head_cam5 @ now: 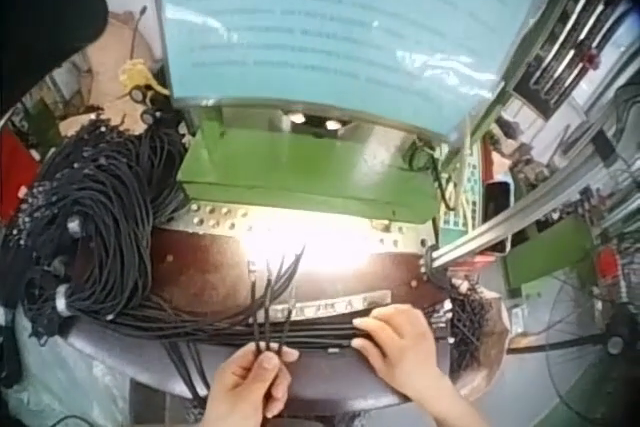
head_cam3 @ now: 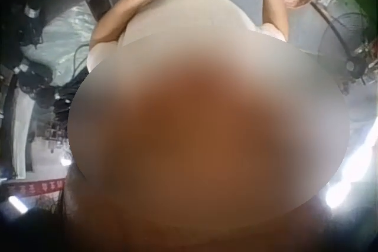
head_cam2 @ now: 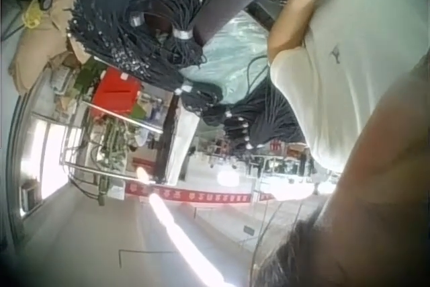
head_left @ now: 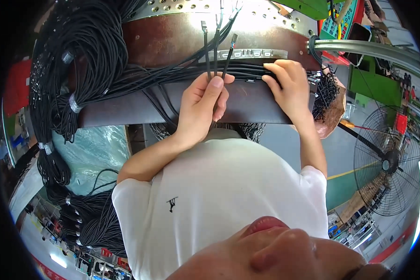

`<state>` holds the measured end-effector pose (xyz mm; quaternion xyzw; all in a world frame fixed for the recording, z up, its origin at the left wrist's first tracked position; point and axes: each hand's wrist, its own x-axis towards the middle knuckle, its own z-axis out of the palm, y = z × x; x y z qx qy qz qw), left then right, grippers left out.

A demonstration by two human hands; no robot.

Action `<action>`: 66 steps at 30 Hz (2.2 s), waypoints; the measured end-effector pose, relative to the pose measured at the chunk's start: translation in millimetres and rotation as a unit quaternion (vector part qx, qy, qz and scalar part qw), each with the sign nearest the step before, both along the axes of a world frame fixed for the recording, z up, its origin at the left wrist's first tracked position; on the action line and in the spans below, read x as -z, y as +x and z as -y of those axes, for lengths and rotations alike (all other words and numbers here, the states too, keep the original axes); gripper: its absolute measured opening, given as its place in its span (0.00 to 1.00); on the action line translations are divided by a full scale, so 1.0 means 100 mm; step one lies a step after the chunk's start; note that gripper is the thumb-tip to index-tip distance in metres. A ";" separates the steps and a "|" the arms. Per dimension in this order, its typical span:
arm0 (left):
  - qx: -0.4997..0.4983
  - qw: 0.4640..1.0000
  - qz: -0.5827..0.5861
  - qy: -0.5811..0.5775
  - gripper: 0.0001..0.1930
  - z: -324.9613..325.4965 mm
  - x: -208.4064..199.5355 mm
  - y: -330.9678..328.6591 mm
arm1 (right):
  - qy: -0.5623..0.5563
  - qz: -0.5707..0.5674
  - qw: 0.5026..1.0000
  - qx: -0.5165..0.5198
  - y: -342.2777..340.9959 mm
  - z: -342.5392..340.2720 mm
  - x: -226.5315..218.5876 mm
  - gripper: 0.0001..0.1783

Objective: Assembling and organizing bundles of black electrical cables at a factory workstation.

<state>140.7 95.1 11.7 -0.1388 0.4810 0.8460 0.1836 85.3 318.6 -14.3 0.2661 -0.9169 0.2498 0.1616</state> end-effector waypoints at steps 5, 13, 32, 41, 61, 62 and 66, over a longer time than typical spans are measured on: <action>0.125 0.990 -0.044 -0.050 0.12 -0.06 -0.01 -0.09 | 0.014 0.003 1.000 -0.006 -0.01 -0.01 0.01 0.11; 0.133 0.839 -0.363 -0.383 0.08 -0.46 -0.15 -0.38 | 0.057 -0.100 0.991 -0.073 0.21 -0.16 -0.51 0.16; 0.072 0.994 0.063 0.055 0.16 -0.03 0.10 0.21 | 0.036 -0.187 0.975 -0.116 -0.32 0.39 -0.07 0.22; -0.004 0.985 0.145 0.094 0.15 -0.04 0.04 0.18 | 0.007 -0.160 0.969 -0.186 -0.22 0.57 -0.02 0.18; 0.062 0.984 0.066 0.150 0.15 0.14 0.04 0.13 | 0.016 -0.047 0.984 -0.170 -0.35 0.60 -0.23 0.16; 0.086 0.983 0.053 0.153 0.16 0.12 0.06 0.13 | -0.047 -0.086 0.984 -0.148 -0.29 0.65 -0.25 0.16; 0.094 0.992 0.044 0.073 0.18 0.08 -0.10 0.12 | -0.110 -0.033 0.989 -0.098 -0.24 0.62 -0.15 0.12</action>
